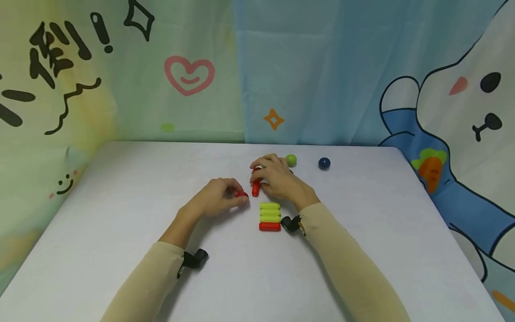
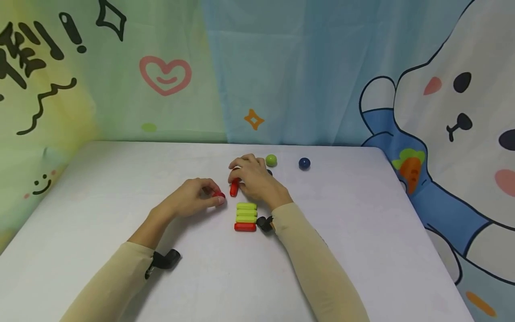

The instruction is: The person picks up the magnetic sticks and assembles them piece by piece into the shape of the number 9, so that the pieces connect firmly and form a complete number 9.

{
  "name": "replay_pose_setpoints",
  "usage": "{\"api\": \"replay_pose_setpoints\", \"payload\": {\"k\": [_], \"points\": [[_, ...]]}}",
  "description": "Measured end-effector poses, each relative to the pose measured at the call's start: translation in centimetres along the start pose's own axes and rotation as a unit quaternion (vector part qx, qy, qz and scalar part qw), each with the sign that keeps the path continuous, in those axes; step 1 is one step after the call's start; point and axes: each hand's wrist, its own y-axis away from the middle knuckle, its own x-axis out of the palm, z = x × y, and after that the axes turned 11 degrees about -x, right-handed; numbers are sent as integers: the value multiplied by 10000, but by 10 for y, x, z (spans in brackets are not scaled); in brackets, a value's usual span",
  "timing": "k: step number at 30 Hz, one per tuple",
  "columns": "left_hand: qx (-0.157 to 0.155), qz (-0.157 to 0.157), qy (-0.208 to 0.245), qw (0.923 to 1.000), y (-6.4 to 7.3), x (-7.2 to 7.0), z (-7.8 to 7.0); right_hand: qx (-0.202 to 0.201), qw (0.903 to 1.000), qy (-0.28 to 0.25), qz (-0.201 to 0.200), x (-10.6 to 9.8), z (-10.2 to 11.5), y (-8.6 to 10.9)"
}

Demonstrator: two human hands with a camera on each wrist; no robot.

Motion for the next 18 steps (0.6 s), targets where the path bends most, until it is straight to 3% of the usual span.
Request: {"api": "replay_pose_setpoints", "payload": {"k": [9, 18], "points": [[29, 35, 67, 10000, -1, 4, -3, 116, 9996, -241, -11, 1, -3, -2], [25, -122, 385, 9992, -4, 10, -5, 151, 9988, -443, -141, 2, -5, -4]]}}
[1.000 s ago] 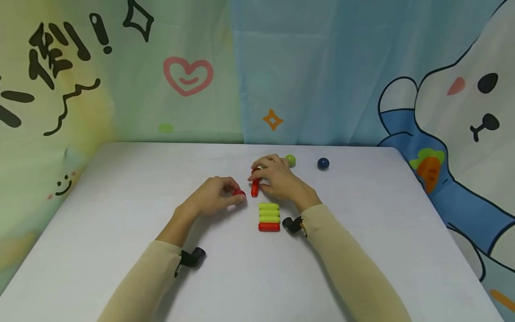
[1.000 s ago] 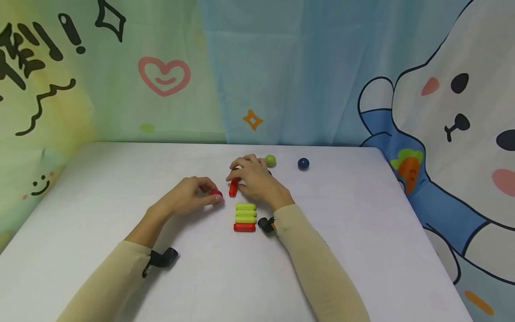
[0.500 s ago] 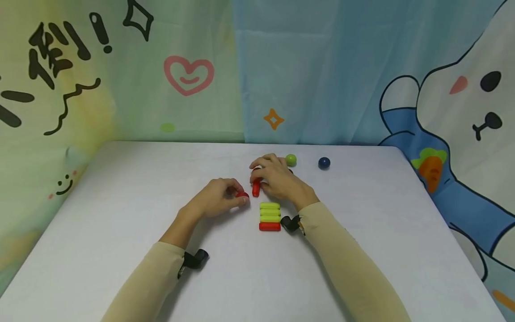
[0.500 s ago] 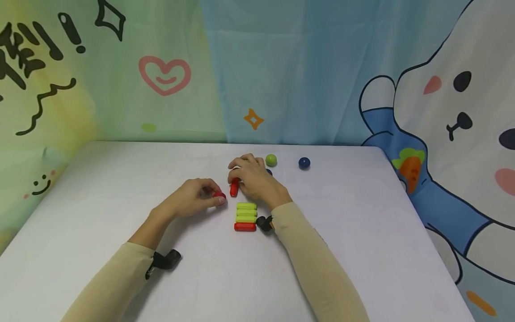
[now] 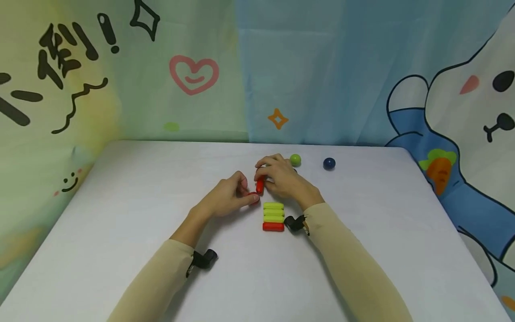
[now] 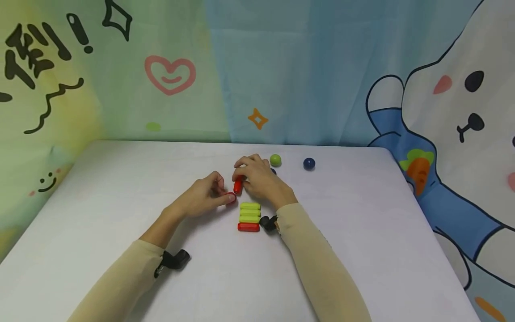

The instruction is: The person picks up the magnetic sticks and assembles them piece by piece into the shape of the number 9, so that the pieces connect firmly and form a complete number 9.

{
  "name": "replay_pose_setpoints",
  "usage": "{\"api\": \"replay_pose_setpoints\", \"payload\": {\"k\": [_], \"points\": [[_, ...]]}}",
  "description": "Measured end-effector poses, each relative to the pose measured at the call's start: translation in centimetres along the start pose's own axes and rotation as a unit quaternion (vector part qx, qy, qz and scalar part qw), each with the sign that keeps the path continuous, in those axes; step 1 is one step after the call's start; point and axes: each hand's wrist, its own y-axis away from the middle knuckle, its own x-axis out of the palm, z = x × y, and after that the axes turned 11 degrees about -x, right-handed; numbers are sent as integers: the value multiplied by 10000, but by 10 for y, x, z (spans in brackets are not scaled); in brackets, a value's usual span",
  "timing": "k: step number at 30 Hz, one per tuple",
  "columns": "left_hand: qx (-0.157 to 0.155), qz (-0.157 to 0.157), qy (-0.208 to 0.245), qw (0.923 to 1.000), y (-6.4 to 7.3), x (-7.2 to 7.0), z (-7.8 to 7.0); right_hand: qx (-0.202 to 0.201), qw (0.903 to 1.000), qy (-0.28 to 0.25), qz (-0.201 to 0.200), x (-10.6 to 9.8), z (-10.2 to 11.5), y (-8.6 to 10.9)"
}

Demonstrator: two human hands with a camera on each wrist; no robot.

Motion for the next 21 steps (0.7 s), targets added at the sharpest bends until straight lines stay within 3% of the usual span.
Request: {"api": "replay_pose_setpoints", "payload": {"k": [14, 21], "points": [[-105, -139, 91, 9998, -5, 8, -3, 17, 9997, -222, 55, 0, -2, 0], [-181, -79, 53, 9998, -6, 9, -4, 49, 9994, -268, -225, -6, -7, 10]]}}
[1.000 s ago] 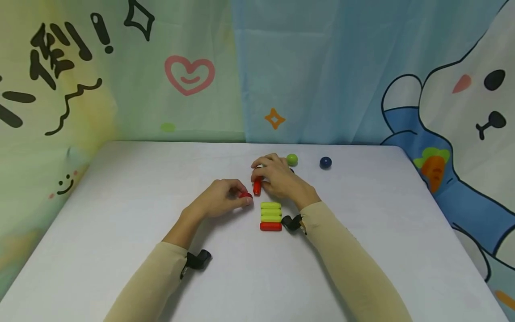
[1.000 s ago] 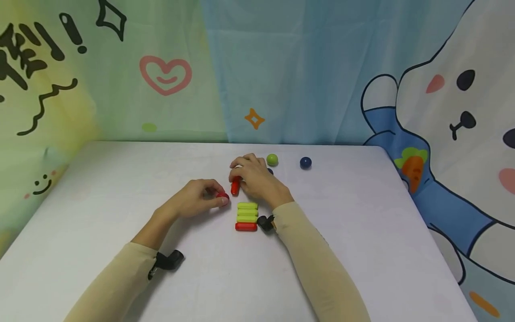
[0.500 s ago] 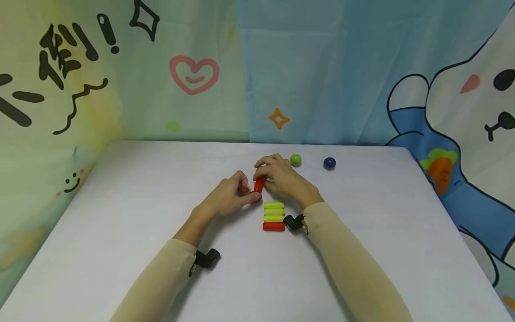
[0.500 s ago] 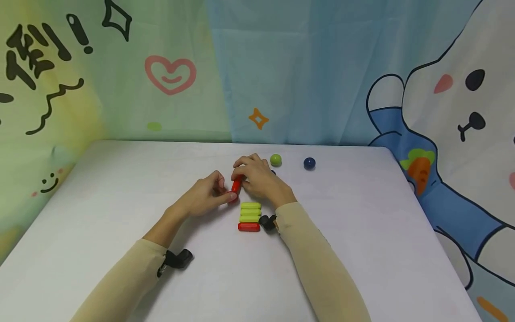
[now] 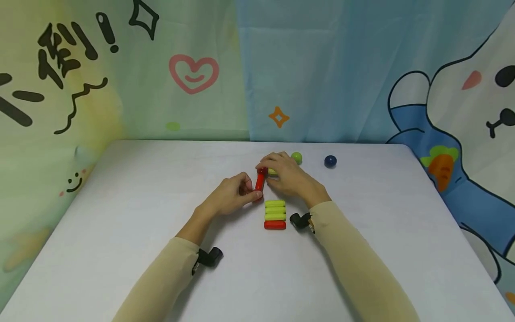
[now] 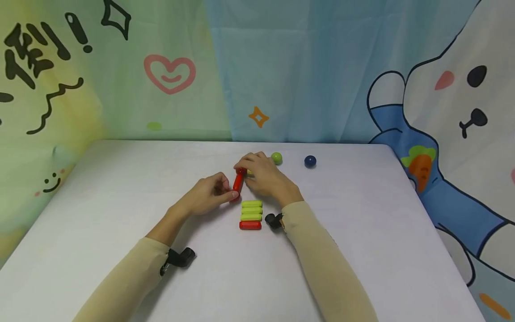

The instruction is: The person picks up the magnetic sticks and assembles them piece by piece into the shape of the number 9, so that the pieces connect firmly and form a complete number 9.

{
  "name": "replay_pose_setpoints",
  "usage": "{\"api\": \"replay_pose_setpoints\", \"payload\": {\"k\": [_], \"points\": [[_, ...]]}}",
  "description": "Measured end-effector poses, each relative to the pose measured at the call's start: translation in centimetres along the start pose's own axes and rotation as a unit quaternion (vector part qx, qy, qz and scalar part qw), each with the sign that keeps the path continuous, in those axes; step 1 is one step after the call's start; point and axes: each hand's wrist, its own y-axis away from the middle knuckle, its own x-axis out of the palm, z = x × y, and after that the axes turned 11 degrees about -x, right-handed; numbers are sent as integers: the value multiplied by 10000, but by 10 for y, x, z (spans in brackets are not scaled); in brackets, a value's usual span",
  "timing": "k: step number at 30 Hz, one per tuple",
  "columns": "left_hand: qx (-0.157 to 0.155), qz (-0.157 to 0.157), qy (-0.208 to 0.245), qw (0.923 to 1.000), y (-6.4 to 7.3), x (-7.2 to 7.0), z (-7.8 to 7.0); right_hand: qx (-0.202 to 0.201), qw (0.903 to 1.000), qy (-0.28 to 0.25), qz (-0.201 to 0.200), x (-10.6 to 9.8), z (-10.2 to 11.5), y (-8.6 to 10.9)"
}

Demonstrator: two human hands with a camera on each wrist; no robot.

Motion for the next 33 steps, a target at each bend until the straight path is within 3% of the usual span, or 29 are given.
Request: {"api": "replay_pose_setpoints", "payload": {"k": [5, 10, 16, 25, 33], "points": [[-152, -28, -30, 9999, -1, 1, 0, 347, 9994, 25, -53, -8, -9, 16], [-258, 65, -33, 9996, -1, 1, 1, 978, 9952, 28, -66, -7, -15, 35], [-359, 215, -44, 9991, 1, 1, 0, 1604, 9862, -419, 15, -3, -18, 52], [-149, 52, -37, 9999, -4, 2, -1, 1457, 9864, -688, -335, -6, -25, 54], [-160, 14, -19, 9999, -7, 6, -1, 1485, 9839, -765, -633, -1, -32, 58]]}}
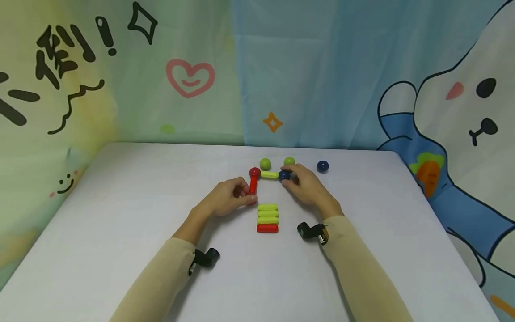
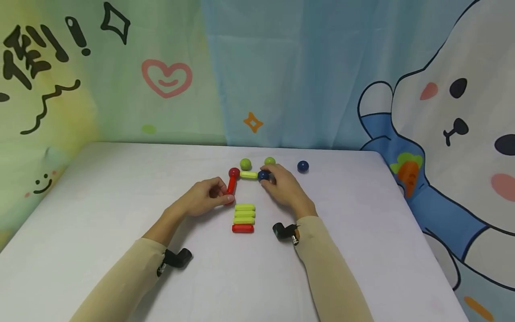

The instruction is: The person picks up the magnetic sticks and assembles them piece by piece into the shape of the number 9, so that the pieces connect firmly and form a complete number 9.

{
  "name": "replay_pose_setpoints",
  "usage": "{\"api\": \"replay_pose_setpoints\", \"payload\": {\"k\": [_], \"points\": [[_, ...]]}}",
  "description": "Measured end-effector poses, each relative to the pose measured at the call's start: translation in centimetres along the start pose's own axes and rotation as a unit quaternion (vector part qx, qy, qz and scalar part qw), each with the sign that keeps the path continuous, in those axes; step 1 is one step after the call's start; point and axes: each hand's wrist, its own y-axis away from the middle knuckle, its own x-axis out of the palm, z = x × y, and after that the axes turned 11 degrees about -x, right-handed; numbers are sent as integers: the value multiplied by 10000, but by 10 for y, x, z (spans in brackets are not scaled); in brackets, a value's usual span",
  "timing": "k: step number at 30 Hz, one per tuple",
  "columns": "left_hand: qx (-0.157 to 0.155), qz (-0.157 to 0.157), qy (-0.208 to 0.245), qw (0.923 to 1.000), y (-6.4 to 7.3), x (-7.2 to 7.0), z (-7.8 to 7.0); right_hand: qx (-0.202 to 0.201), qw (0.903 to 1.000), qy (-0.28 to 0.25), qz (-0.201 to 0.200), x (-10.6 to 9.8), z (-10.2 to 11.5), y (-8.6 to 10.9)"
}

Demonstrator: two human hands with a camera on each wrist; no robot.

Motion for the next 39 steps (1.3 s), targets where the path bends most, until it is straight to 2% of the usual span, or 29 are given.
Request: {"api": "replay_pose_setpoints", "payload": {"k": [8, 12, 22, 26, 35, 39], "points": [[-5, 55, -61, 10000, -1, 2, 2, 98, 9998, -85, -149, 3, -1, 1], [90, 32, -29, 10000, 1, 2, 5, 107, 9997, -105, -188, 5, 1, 1], [5, -87, -63, 9999, 0, 4, 5, 290, 9995, -75, -141, 5, 4, 2], [-48, -78, -31, 10000, -1, 5, 3, 272, 9993, -91, -249, 3, 5, 4], [-126, -93, 41, 9999, 0, 7, 3, -263, 9973, -190, -656, 0, 14, 12], [-123, -94, 70, 9999, 0, 7, 4, -426, 9970, -331, -549, -1, 19, 15]]}}
